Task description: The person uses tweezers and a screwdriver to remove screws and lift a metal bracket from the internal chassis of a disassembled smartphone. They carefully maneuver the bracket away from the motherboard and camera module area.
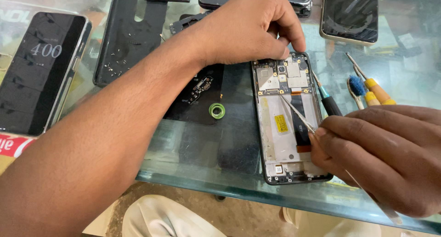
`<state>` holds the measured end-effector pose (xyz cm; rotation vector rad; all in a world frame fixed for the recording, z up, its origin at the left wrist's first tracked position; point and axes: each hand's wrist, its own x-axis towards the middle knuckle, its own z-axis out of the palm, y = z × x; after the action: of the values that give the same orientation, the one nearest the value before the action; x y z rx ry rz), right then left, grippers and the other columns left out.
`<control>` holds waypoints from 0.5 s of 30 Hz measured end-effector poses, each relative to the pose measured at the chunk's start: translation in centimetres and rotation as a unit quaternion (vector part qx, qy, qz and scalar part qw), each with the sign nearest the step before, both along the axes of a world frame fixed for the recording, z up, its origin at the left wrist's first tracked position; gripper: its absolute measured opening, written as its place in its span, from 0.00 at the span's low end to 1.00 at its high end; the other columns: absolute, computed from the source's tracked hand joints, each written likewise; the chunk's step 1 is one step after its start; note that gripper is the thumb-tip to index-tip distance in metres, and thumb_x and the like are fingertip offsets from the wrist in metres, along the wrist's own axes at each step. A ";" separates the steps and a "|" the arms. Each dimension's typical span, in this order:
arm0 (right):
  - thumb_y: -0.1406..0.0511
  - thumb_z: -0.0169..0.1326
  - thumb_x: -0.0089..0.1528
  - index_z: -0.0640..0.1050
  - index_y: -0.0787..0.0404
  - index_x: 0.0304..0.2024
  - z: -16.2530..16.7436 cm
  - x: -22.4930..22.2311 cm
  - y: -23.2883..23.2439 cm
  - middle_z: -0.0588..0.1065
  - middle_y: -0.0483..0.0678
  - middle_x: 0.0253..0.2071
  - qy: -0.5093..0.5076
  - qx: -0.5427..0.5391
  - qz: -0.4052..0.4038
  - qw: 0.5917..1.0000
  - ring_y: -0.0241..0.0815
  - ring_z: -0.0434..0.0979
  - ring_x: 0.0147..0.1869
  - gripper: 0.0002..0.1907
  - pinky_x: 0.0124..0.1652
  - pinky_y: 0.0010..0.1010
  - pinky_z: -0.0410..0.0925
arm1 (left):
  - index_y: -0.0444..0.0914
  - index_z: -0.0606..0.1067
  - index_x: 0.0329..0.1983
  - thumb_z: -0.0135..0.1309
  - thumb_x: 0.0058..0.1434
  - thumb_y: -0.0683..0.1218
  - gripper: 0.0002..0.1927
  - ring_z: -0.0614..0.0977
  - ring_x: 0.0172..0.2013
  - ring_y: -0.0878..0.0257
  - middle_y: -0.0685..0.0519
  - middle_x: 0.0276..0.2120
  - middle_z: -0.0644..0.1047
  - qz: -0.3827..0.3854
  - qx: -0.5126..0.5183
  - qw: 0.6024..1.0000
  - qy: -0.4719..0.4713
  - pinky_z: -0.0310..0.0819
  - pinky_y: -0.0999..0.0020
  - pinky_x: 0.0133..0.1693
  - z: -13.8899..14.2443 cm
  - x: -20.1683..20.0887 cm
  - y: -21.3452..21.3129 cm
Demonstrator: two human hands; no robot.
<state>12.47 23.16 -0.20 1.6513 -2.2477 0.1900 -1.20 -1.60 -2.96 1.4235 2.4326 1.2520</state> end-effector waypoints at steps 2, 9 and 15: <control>0.59 0.65 0.58 0.81 0.64 0.34 0.2 0.1 0.0 0.81 0.57 0.32 0.004 -0.010 -0.004 1.000 0.53 0.84 0.36 0.14 0.35 0.44 0.76 | 0.39 0.86 0.39 0.65 0.53 0.39 0.10 0.81 0.29 0.72 0.56 0.31 0.84 0.004 0.000 1.000 0.009 0.76 0.75 0.32 -0.1 -0.1 0.0; 0.61 0.65 0.60 0.80 0.64 0.33 0.1 -0.4 0.4 0.81 0.56 0.32 -0.005 -0.007 0.022 1.000 0.51 0.84 0.36 0.12 0.38 0.44 0.77 | 0.38 0.85 0.38 0.65 0.52 0.39 0.10 0.81 0.29 0.72 0.57 0.29 0.84 -0.006 -0.001 1.000 -0.008 0.76 0.74 0.32 0.2 -0.1 0.0; 0.59 0.64 0.58 0.80 0.64 0.35 0.0 -0.5 0.3 0.81 0.55 0.34 -0.020 -0.006 0.024 0.999 0.51 0.84 0.37 0.14 0.38 0.43 0.76 | 0.39 0.85 0.38 0.65 0.51 0.39 0.10 0.80 0.28 0.72 0.57 0.28 0.83 0.003 -0.005 1.000 -0.005 0.74 0.75 0.30 0.1 0.0 0.1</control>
<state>12.02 23.41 -0.24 1.7119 -2.2319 0.2492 -1.19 -1.53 -2.90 1.4042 2.4344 1.2435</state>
